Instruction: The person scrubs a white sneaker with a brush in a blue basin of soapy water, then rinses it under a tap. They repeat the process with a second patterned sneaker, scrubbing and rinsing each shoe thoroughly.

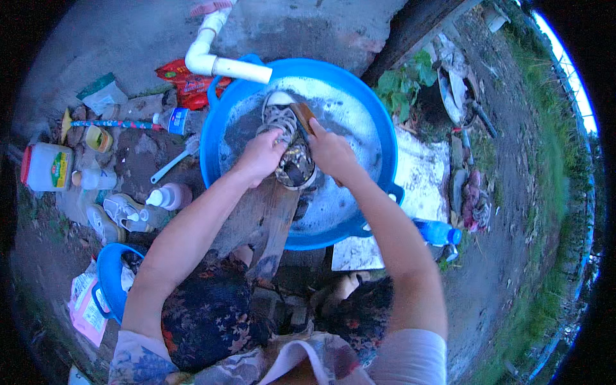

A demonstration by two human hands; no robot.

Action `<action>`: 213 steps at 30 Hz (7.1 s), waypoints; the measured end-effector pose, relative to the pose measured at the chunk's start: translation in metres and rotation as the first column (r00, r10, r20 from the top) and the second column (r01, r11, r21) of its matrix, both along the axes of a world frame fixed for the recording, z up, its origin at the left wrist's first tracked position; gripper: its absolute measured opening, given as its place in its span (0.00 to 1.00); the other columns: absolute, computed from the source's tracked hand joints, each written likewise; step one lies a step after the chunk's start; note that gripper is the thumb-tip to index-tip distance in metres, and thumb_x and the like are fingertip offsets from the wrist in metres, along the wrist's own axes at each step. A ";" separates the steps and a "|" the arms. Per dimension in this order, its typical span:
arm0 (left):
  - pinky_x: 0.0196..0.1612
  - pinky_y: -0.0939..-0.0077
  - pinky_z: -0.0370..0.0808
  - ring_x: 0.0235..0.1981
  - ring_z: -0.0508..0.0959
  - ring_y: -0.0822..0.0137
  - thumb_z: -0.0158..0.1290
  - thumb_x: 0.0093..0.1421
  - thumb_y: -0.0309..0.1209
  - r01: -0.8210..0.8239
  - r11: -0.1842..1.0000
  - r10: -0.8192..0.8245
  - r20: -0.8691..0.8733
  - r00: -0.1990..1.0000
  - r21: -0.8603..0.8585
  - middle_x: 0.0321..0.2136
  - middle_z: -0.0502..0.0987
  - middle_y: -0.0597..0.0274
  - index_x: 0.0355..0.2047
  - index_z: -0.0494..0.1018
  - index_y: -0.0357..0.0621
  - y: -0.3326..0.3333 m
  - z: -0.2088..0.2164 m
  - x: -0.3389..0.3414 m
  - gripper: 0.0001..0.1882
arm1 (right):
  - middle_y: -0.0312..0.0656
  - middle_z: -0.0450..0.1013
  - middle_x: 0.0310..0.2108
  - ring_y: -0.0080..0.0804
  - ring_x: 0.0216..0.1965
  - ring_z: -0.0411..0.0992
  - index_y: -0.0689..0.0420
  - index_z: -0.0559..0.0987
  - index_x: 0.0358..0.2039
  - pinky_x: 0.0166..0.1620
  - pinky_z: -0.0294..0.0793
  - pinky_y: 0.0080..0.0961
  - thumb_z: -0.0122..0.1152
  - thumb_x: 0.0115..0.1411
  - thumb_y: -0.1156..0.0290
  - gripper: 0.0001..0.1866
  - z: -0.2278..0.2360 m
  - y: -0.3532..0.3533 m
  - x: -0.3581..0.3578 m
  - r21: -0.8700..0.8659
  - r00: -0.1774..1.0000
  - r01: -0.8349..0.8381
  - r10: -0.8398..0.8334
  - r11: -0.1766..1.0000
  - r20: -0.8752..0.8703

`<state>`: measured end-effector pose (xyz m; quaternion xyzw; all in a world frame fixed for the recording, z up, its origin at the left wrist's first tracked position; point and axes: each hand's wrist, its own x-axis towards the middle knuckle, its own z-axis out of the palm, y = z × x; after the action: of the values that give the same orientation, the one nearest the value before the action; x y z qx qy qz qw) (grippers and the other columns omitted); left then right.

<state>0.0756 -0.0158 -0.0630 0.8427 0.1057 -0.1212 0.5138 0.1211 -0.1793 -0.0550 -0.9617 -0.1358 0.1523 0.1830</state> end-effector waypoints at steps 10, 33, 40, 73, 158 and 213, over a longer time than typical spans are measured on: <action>0.46 0.63 0.69 0.43 0.74 0.48 0.47 0.58 0.31 0.034 0.998 -0.038 0.074 0.997 0.043 0.40 0.74 0.40 0.50 0.67 0.37 0.012 -0.001 -0.010 0.20 | 0.59 0.72 0.37 0.61 0.40 0.70 0.49 0.63 0.58 0.45 0.68 0.48 0.45 0.62 0.63 0.23 -0.004 0.012 -0.002 0.128 0.980 -0.195 0.187 0.972 0.070; 0.38 0.72 0.72 0.34 0.75 0.69 0.47 0.58 0.26 -0.244 0.605 0.093 -0.237 0.967 -0.758 0.33 0.74 0.59 0.39 0.70 0.37 0.015 -0.029 -0.005 0.09 | 0.57 0.73 0.38 0.54 0.40 0.73 0.54 0.64 0.58 0.44 0.70 0.38 0.45 0.62 0.67 0.23 0.050 -0.007 -0.086 0.082 0.988 0.094 -0.083 0.992 -0.130; 0.40 0.69 0.72 0.36 0.74 0.66 0.45 0.55 0.25 -0.412 0.531 0.197 -0.365 0.910 -0.741 0.35 0.74 0.58 0.43 0.69 0.38 0.010 -0.013 -0.007 0.14 | 0.60 0.72 0.37 0.59 0.40 0.70 0.50 0.63 0.58 0.45 0.68 0.47 0.44 0.61 0.63 0.24 0.024 -0.032 -0.055 0.236 0.999 0.017 -0.007 0.972 -0.041; 0.47 0.66 0.73 0.42 0.74 0.64 0.46 0.56 0.27 -0.368 0.318 0.234 -0.304 0.923 -0.874 0.40 0.72 0.58 0.46 0.65 0.43 0.018 -0.009 -0.014 0.16 | 0.55 0.69 0.48 0.54 0.50 0.66 0.54 0.65 0.57 0.54 0.63 0.41 0.45 0.61 0.59 0.25 -0.049 -0.011 0.008 0.235 0.974 0.224 -0.211 0.946 -0.079; 0.47 0.65 0.69 0.44 0.76 0.53 0.52 0.54 0.35 0.246 0.969 -0.239 0.245 0.940 0.004 0.41 0.76 0.46 0.45 0.70 0.36 0.000 -0.009 -0.028 0.21 | 0.57 0.65 0.52 0.52 0.53 0.65 0.58 0.65 0.56 0.53 0.64 0.35 0.46 0.60 0.61 0.25 0.010 -0.053 -0.073 0.484 0.927 0.363 -0.256 0.796 -0.275; 0.55 0.55 0.63 0.49 0.69 0.59 0.44 0.62 0.40 -0.475 0.305 0.284 -0.397 0.873 -0.826 0.47 0.69 0.53 0.52 0.63 0.41 -0.011 -0.012 0.025 0.22 | 0.61 0.73 0.31 0.61 0.32 0.73 0.52 0.62 0.58 0.35 0.72 0.53 0.51 0.58 0.63 0.27 -0.021 0.041 -0.061 0.481 0.912 0.033 -0.223 0.876 0.343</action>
<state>0.1004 -0.0264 -0.0754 0.3633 0.2639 -0.1073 0.8870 0.0599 -0.1379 -0.0763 -0.9073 -0.1365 -0.0909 0.3871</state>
